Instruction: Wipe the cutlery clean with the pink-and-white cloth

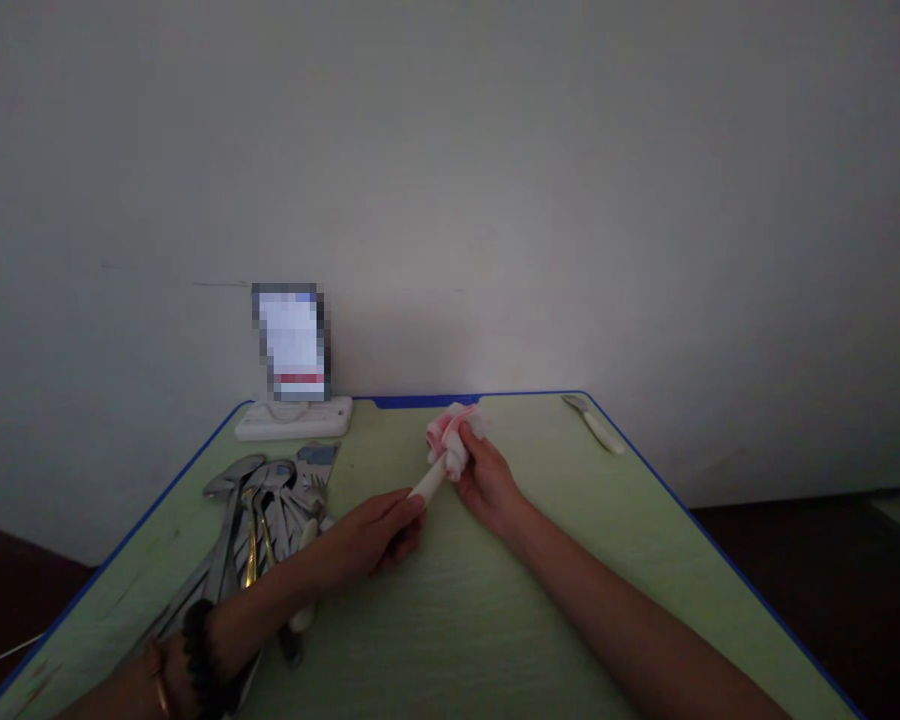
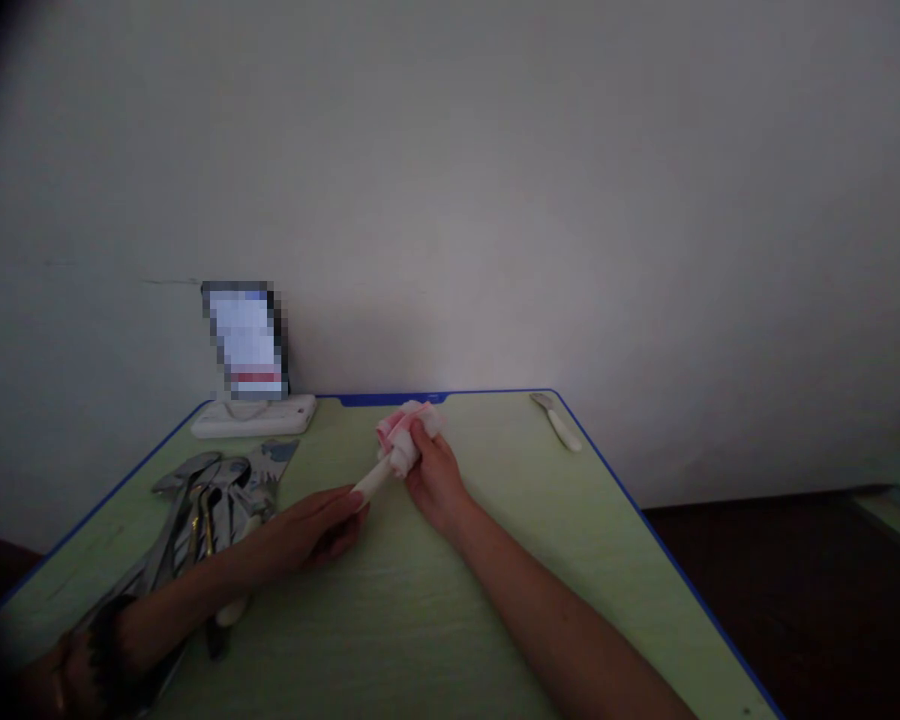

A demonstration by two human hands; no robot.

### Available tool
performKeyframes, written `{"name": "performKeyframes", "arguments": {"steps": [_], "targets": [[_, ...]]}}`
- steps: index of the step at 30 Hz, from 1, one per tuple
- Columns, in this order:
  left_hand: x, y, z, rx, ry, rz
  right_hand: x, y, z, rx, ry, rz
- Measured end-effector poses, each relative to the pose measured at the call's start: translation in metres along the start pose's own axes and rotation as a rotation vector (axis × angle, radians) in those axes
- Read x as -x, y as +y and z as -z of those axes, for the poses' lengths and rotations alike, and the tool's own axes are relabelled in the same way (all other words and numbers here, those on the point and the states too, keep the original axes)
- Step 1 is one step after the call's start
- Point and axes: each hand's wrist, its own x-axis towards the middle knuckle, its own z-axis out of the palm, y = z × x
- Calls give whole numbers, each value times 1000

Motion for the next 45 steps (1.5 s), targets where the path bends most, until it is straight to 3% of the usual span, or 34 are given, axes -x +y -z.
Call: {"name": "performKeyframes", "arguments": {"steps": [6,22,45], "targets": [[-3,-8,1,152,-27,7,0,-5,-2,-87,-21,-27],[-1,-3,-1,137,30,31,1,-6,0,-20,-165,-111],[-1,-2,-1,188,47,68,10,-5,-3,108,-204,-157]]}}
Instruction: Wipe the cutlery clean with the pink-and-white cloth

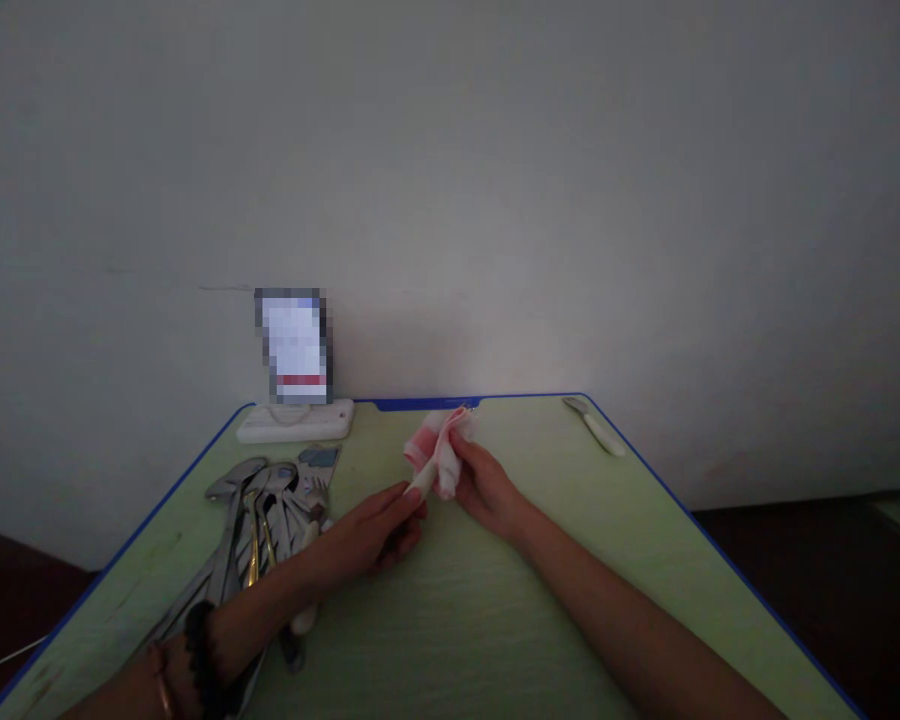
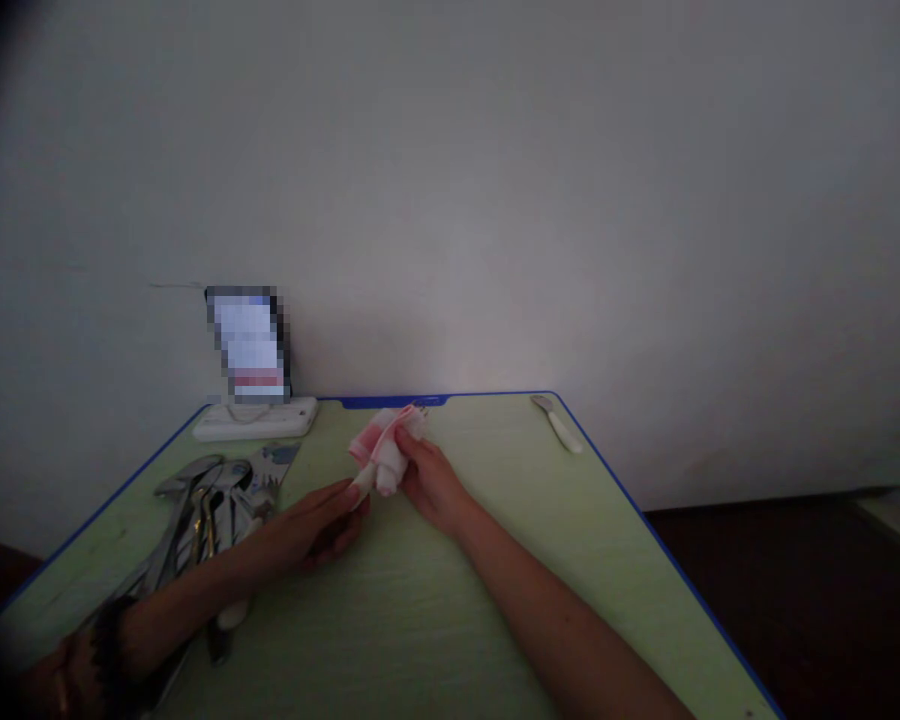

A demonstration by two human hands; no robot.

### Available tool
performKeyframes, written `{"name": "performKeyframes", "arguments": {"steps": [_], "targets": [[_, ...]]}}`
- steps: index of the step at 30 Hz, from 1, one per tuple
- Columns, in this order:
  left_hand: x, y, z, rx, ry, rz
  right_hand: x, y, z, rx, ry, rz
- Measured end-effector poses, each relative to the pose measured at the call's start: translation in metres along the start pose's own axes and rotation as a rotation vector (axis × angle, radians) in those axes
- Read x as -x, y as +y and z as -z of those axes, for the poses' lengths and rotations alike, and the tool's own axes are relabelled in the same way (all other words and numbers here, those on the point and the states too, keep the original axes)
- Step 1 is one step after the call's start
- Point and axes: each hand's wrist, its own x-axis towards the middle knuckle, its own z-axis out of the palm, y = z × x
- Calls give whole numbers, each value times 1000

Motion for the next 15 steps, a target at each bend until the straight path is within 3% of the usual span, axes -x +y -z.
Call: {"name": "performKeyframes", "arguments": {"steps": [8,15], "targets": [[-1,-1,0,-29,-40,-41,-6,-5,-2,-259,134,12],[-4,-1,4,51,-100,6,-6,-4,1,-267,148,16]]}}
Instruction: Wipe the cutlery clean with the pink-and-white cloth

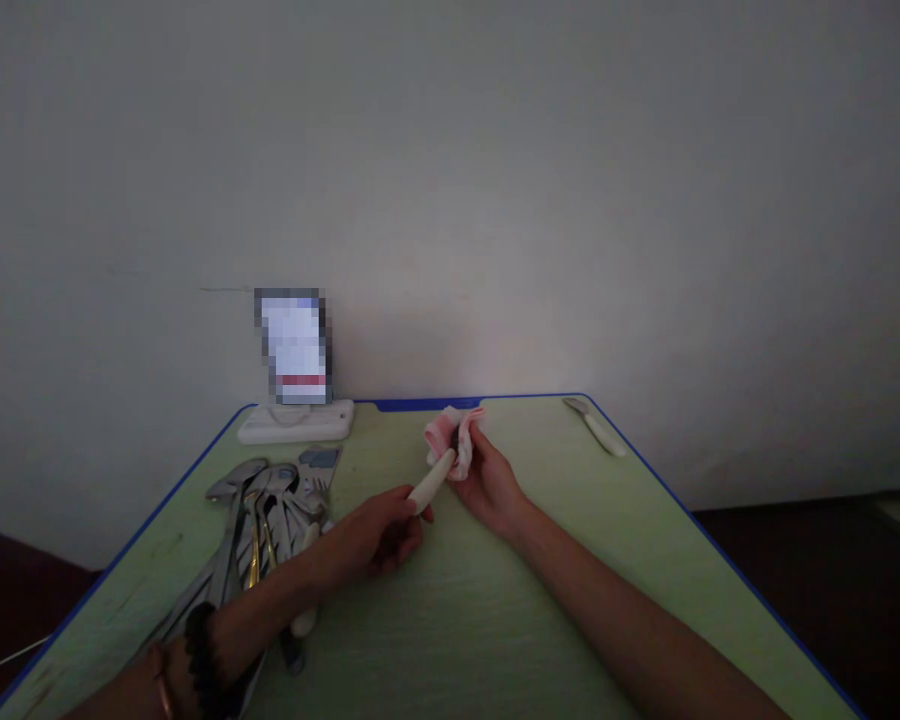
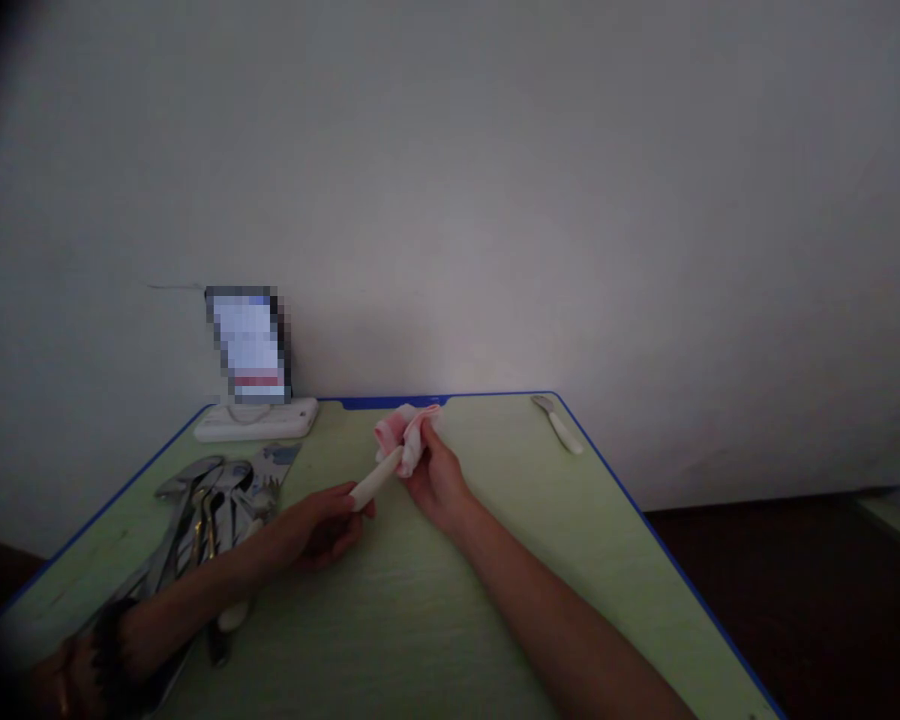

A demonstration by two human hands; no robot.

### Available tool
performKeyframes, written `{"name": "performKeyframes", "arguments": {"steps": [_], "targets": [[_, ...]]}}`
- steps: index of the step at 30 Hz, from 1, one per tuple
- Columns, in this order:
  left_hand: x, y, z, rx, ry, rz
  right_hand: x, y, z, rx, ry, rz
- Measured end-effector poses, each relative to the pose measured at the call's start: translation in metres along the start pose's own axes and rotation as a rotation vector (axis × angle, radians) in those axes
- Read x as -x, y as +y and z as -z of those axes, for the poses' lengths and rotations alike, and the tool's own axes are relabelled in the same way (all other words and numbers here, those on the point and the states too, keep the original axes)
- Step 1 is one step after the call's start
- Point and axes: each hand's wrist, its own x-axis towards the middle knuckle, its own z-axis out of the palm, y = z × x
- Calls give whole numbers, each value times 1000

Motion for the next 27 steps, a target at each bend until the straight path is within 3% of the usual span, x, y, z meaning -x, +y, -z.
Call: {"name": "performKeyframes", "arguments": {"steps": [8,27], "targets": [[5,1,-4,-96,54,-74,-2,3,4,144,-31,-27],[3,1,-3,-57,64,-30,2,3,3,239,-67,-20]]}}
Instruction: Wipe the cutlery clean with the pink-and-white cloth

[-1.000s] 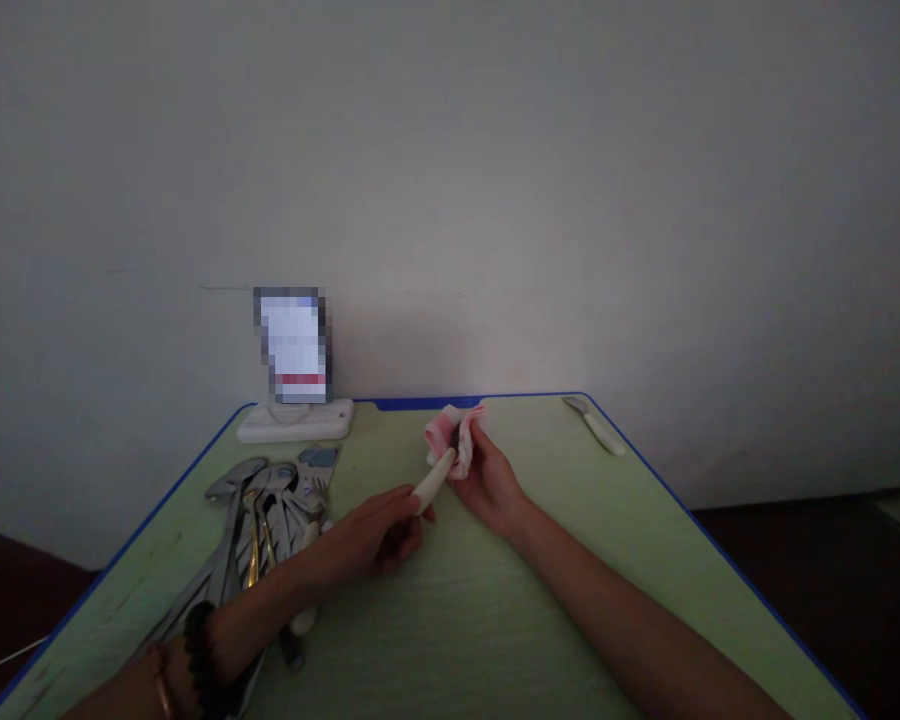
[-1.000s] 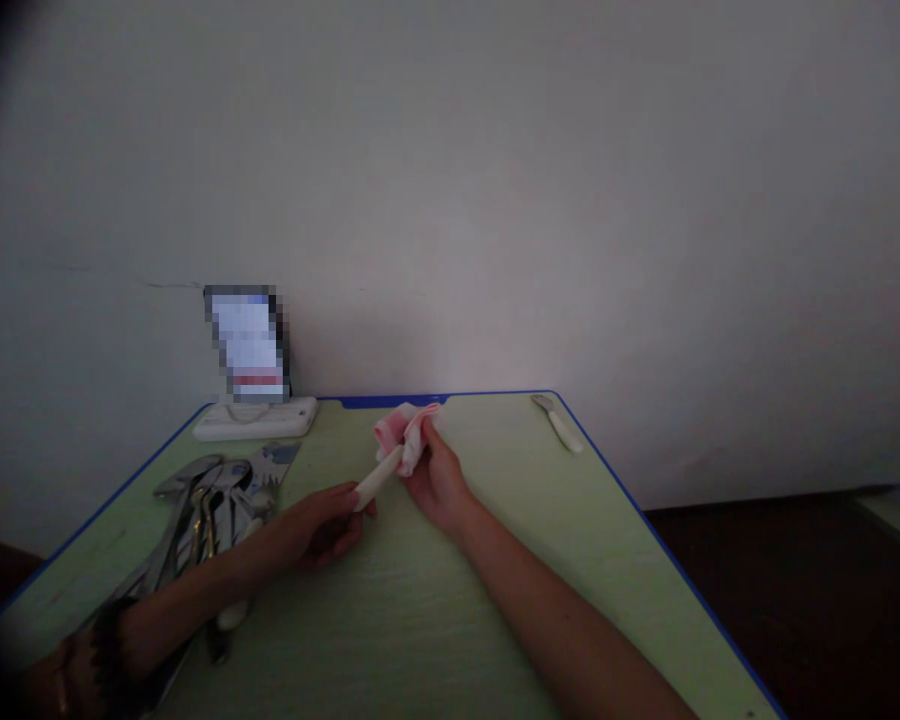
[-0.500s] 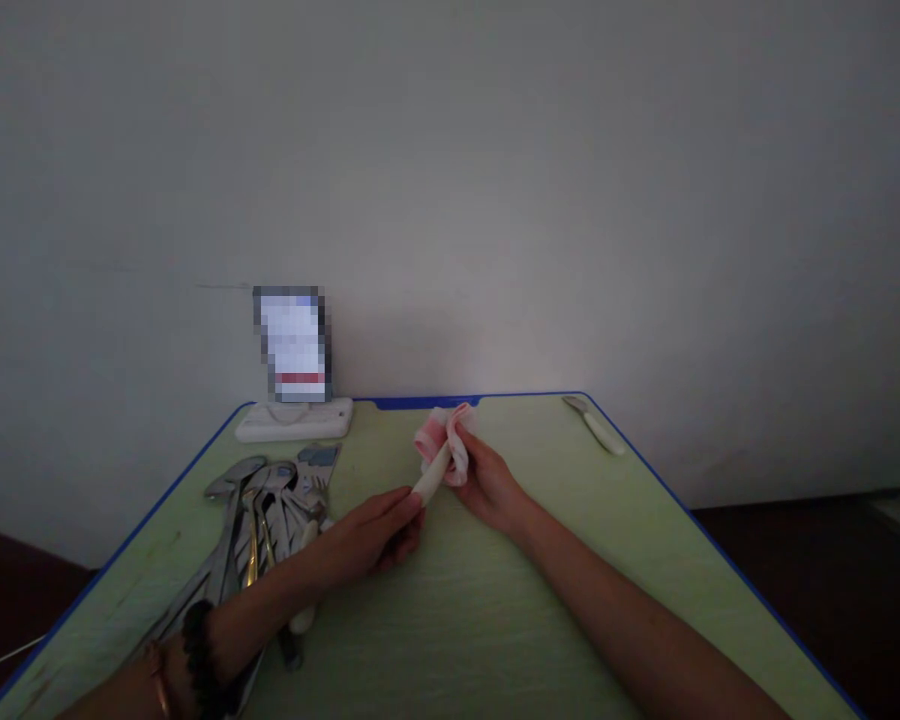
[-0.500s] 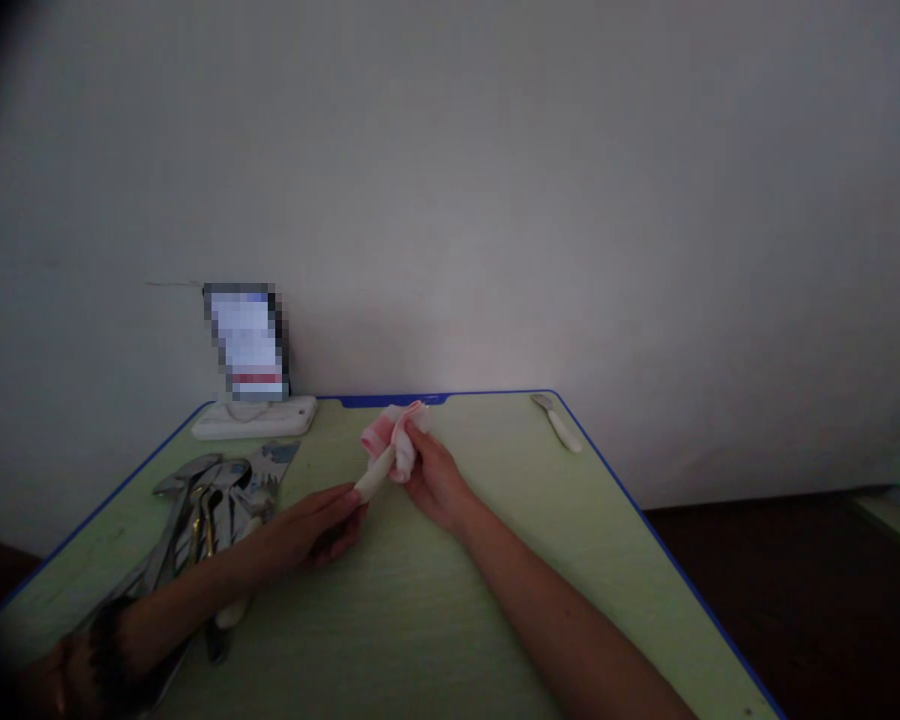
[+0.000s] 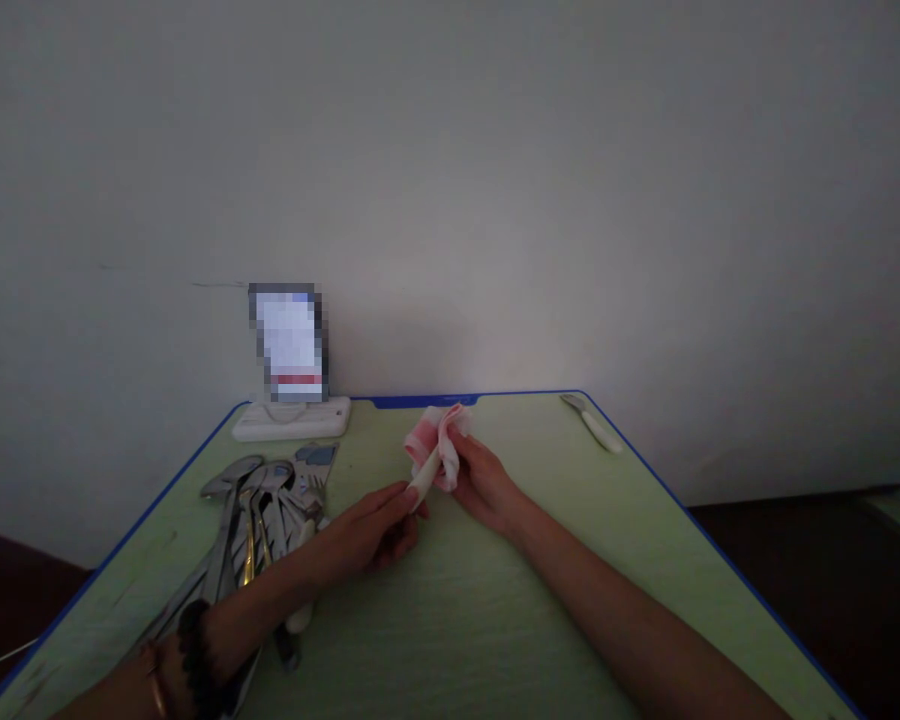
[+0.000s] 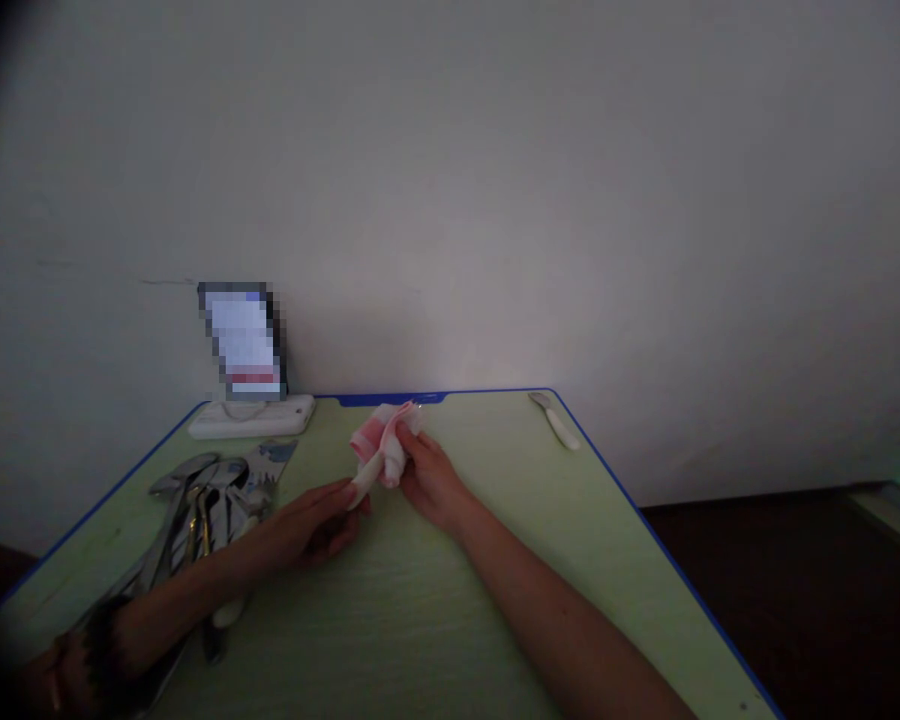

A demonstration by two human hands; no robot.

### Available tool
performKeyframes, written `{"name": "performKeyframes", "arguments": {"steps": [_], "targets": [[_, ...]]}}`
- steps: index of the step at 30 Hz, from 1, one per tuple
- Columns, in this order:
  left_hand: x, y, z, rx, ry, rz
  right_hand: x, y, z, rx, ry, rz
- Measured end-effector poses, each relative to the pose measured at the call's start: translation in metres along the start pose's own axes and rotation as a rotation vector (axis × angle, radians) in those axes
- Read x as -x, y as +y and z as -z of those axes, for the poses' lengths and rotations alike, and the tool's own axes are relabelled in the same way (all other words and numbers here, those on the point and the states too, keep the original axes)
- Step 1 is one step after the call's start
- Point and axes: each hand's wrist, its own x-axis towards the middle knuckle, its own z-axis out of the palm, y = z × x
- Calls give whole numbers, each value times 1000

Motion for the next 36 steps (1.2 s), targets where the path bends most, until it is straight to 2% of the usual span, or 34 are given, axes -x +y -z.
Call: {"name": "performKeyframes", "arguments": {"steps": [8,16,20,23,29,36], "targets": [[-4,-3,4,24,-50,1,-5,1,1,-79,80,-19],[-4,-7,5,15,-54,-1,1,-3,-1,-47,42,-65],[-4,-6,3,43,-4,33,0,-3,-1,-82,51,-100],[-3,-4,1,55,23,91,-2,-1,-1,-91,87,-83],[-4,-5,2,65,18,127,-2,-1,-1,-89,80,-50],[-9,-15,7,95,-91,109,-4,2,1,-29,63,50]]}}
